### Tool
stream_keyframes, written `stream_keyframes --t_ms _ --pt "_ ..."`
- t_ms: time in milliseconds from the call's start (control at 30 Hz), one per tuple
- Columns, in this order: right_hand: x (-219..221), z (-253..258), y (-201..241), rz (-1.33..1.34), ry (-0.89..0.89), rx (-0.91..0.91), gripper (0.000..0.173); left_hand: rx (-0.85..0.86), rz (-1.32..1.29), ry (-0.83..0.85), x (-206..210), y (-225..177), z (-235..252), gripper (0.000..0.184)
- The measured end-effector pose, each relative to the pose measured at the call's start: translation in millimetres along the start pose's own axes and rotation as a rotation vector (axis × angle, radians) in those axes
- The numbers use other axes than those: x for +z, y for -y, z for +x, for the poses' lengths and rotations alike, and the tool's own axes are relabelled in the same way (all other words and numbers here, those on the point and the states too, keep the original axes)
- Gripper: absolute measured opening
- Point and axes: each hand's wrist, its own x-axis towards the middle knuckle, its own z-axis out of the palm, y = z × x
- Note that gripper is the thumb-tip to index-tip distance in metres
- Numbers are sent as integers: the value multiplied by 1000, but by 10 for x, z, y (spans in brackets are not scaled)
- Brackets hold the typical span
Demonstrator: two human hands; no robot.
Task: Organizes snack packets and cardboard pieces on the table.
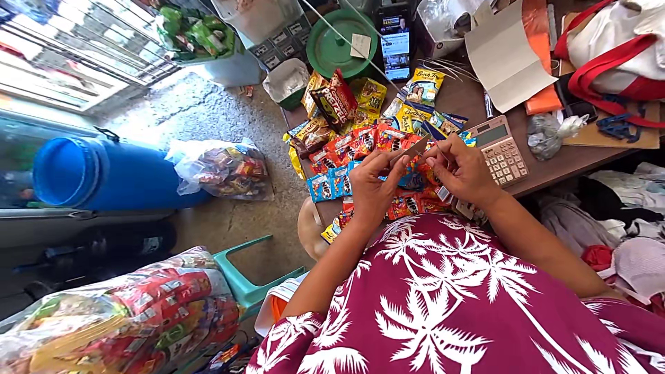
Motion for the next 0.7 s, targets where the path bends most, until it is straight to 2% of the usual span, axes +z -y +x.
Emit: stream_keyframes --t_ms 367,600,700 --pt "18 19 63 -20 28 30 14 47 -25 6 6 41 -42 18" --pt "-14 24 97 -35 76 78 13 358 298 13 -21 59 -36 12" --pt "-6 18 118 -39 66 100 13 429 365 -16 -3 79 -44 11"
